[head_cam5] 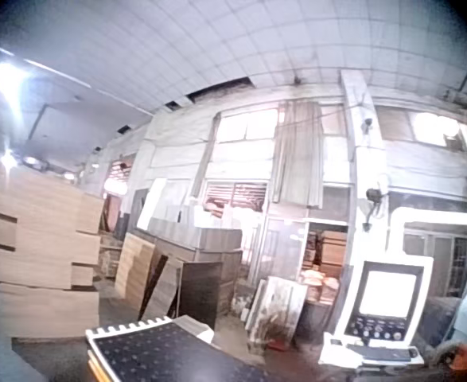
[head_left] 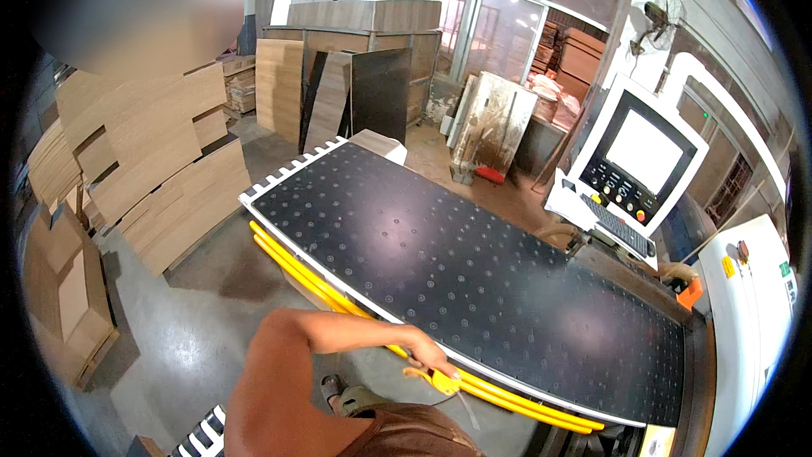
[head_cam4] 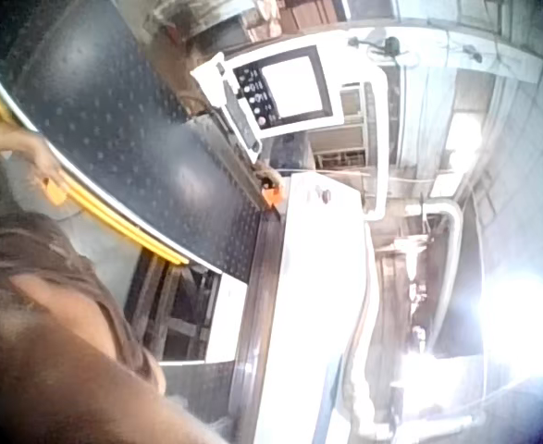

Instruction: The person uses an air nozzle to clear dust off a large woodworking machine and then manually lifts and stacks dark rectangular wood panels onto a pile.

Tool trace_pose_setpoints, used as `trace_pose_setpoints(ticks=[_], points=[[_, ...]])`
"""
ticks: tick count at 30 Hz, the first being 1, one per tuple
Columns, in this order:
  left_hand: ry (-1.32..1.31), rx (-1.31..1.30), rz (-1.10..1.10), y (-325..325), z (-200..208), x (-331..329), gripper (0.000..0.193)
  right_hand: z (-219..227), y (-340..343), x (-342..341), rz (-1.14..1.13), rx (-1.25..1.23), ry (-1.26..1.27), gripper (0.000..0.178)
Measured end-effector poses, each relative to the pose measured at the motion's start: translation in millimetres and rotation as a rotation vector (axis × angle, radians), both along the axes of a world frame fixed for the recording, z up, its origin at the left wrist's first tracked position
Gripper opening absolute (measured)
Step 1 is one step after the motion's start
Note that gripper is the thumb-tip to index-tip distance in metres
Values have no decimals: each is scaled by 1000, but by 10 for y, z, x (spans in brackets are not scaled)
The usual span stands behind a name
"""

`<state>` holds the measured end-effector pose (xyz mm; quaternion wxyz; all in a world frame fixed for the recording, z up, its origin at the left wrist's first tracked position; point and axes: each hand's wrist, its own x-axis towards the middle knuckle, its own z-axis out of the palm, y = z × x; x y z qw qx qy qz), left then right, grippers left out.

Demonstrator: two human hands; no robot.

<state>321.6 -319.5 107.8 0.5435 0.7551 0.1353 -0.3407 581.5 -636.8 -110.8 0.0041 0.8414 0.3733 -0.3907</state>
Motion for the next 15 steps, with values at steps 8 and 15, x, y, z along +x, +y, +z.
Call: trace_pose_setpoints(ticks=[8, 15], points=[[-274, 331, -10, -203, -155, 247, 83, 193, -318, -97, 88, -55, -67, 63], [-87, 658, 229, -119, -629, 388, 91, 488, -36, 99, 254, 239, -64, 88]])
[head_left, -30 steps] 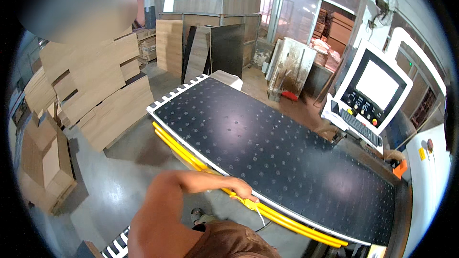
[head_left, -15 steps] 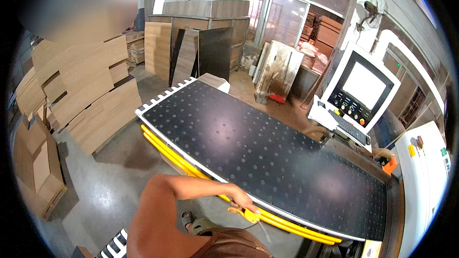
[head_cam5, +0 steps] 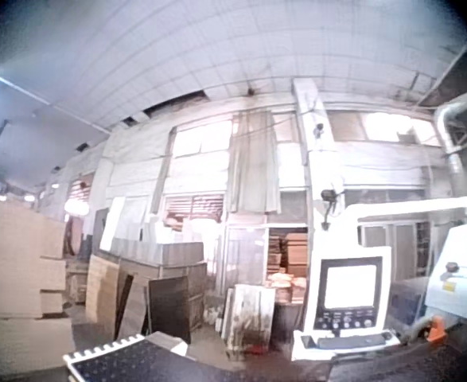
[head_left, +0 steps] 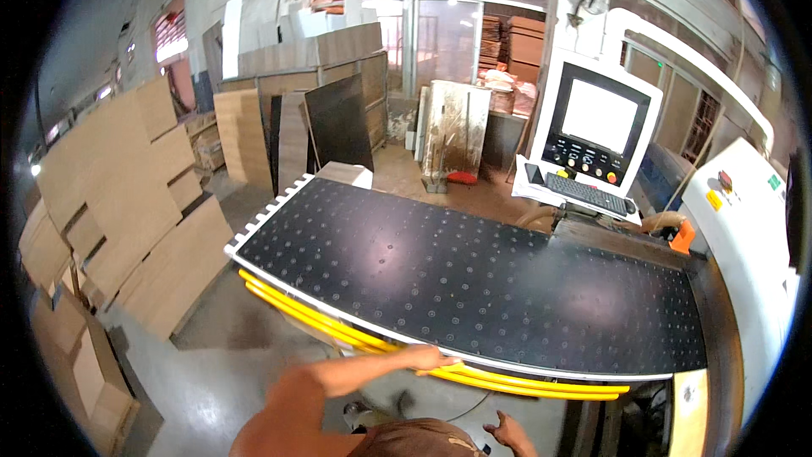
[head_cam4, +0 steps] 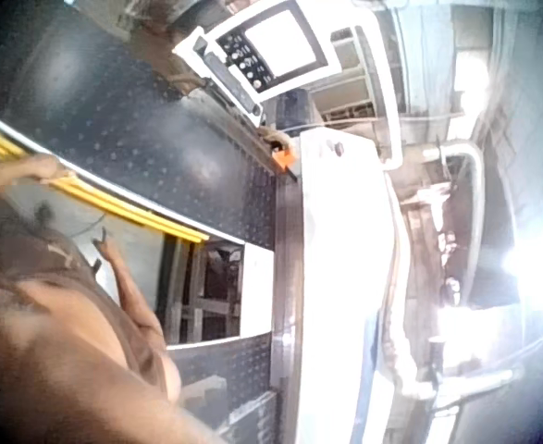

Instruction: The person uses an air nozzle to clear dust off a large woodworking machine and then manually lifts and stacks dark rectangular wood panels onto a pile.

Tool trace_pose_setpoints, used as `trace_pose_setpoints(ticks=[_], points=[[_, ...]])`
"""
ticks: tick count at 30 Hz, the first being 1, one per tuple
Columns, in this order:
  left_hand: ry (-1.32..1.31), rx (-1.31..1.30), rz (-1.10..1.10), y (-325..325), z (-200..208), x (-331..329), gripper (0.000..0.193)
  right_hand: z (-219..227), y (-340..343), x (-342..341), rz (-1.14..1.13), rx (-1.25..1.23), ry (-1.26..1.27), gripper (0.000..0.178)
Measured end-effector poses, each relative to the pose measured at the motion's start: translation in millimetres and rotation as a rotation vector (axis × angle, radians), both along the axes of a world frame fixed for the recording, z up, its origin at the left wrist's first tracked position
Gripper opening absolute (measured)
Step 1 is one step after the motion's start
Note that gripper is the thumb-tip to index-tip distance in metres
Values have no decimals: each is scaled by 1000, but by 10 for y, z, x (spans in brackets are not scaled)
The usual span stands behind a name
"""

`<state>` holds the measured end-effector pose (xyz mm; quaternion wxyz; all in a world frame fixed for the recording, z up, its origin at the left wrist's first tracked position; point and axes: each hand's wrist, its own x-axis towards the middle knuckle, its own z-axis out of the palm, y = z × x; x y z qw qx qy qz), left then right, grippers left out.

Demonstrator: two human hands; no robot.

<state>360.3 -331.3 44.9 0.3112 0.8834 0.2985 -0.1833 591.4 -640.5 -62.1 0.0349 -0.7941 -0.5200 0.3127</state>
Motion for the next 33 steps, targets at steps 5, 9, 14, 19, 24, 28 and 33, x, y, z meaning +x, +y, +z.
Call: trace_pose_setpoints(ticks=[5, 9, 14, 19, 24, 28, 33], points=[[-300, -341, -71, -965, 665, 656, 79, 675, 627, -798, -289, 776, 857, 85], [-621, -68, -193, -1215, 329, 652, 84, 800, 667, -343, -724, 1151, 762, 58], [-80, -623, -455, -905, 4, -302, 55, 2326, -311, 754, -598, 1010, 1039, 77], [-417, -571, -163, -948, -373, -241, 40, 3555, -942, 879, -119, -14, 667, 79], [-413, -239, -66, -440, -1039, -241, 40, 3739, -601, 904, -171, -473, -210, 88], [-459, -231, -92, -184, -1185, -148, 42, 4196, -756, 676, -268, -304, 613, 71], [-435, -227, -123, -50, -1106, -207, 41, 3943, -657, 733, -195, -573, -32, 91]])
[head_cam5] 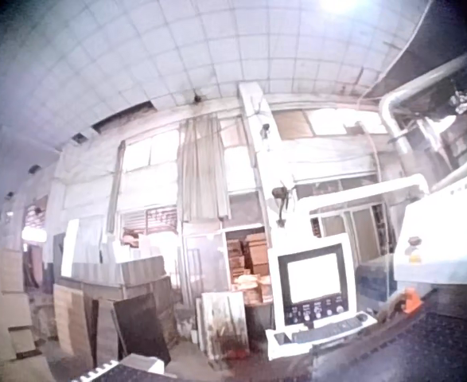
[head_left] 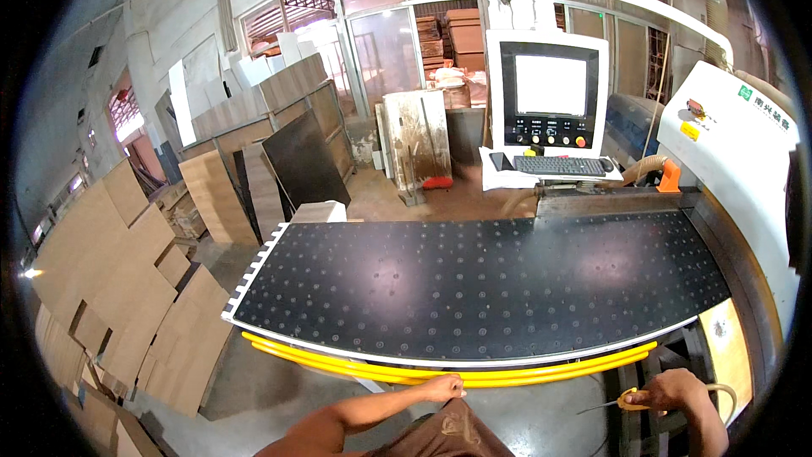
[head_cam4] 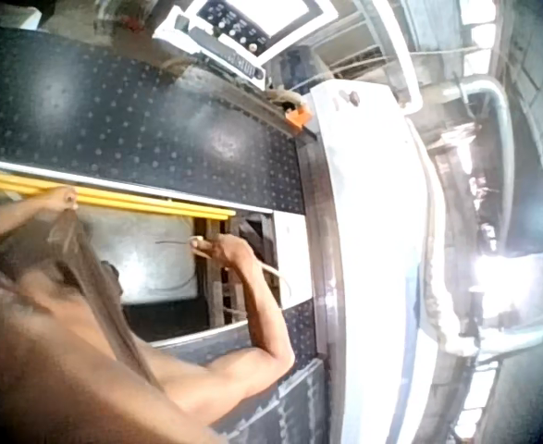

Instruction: The person uses an air nozzle to clear dust off a large woodworking machine and then manually lifts and stacks dark rectangular wood panels onto a pile.

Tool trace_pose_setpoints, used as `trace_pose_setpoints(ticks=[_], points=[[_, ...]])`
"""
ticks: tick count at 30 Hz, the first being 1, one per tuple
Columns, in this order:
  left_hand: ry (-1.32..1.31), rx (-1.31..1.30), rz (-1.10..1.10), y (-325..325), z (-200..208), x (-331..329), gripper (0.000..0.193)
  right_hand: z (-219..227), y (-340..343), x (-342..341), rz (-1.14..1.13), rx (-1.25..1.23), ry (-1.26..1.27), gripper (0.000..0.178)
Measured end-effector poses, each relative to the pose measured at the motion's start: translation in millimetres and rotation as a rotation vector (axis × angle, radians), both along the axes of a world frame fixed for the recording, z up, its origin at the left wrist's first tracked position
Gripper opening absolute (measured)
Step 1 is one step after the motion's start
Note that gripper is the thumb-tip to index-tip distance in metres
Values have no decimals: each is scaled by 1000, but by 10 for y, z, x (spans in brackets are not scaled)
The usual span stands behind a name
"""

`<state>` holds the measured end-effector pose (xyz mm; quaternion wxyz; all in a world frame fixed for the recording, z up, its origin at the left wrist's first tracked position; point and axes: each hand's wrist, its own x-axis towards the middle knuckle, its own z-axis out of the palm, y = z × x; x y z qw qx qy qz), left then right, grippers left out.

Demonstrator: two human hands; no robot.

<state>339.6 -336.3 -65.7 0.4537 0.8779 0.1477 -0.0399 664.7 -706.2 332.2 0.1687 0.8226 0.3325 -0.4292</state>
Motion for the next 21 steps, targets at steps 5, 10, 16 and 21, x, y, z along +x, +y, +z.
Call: trace_pose_setpoints(ticks=[5, 10, 16, 21], points=[[86, -9, -186, 111, -100, 21, 46, 129, 139, -324, -126, 199, 295, 79], [84, -21, -96, 140, 233, -123, 39, -565, 767, -63, 174, 561, -263, 54], [-372, 334, -41, 280, 1258, 316, 54, -1530, 1152, 586, -484, 638, -507, 49], [-135, 625, 7, 887, 933, 176, 95, -2192, 840, 1110, -1251, 929, -767, 52]])
